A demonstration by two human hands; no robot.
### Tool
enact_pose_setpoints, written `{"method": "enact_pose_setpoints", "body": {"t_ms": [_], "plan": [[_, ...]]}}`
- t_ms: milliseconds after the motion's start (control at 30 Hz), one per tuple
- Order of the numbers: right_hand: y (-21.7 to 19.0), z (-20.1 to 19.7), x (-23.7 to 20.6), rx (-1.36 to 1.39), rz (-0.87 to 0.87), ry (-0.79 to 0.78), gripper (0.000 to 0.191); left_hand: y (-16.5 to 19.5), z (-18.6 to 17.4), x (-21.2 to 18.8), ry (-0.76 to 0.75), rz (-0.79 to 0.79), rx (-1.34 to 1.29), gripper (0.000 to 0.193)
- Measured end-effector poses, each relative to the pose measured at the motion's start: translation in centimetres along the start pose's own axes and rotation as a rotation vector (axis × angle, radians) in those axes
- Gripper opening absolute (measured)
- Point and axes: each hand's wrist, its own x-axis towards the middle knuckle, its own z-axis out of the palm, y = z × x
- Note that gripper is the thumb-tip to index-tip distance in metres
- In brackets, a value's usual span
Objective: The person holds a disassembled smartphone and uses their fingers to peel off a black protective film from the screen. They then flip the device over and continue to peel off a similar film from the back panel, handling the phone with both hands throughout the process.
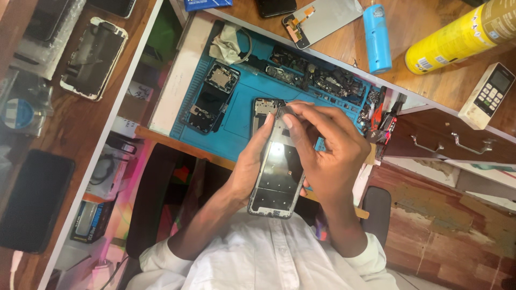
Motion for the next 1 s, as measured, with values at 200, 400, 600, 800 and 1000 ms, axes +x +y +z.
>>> {"method": "enact_pose_setpoints", "body": {"t_ms": [200,400,600,800,1000], "plan": [[-0.2,-0.2,-0.1,-0.103,-0.150,-0.051,0.016,0.4,1.0,0.1,-0.063,0.166,0.102,0.062],[-1.1,-0.4,-2.0,0.034,-0.128,-0.289,0.017,1.1,0.9,1.1,-0.216,0.235,-0.046,0.053],[-0.6,-0.1,-2.7,-0.055,-0.091,-0.228,0.017,0.7,-0.2,1.9,-0.211,0.269,-0.041,0.052],[-0.9,-0.3,-3.5,0.093,-0.202,-0.393,0.017,1.7,-1.2,2.8,-0.285,0.298,-0.054,0.051],[-0.5,0.1,-2.7,0.006,0.027,-0.266,0.019,1.0,-0.6,2.9,-0.135,0.331,-0.055,0.056]]}}
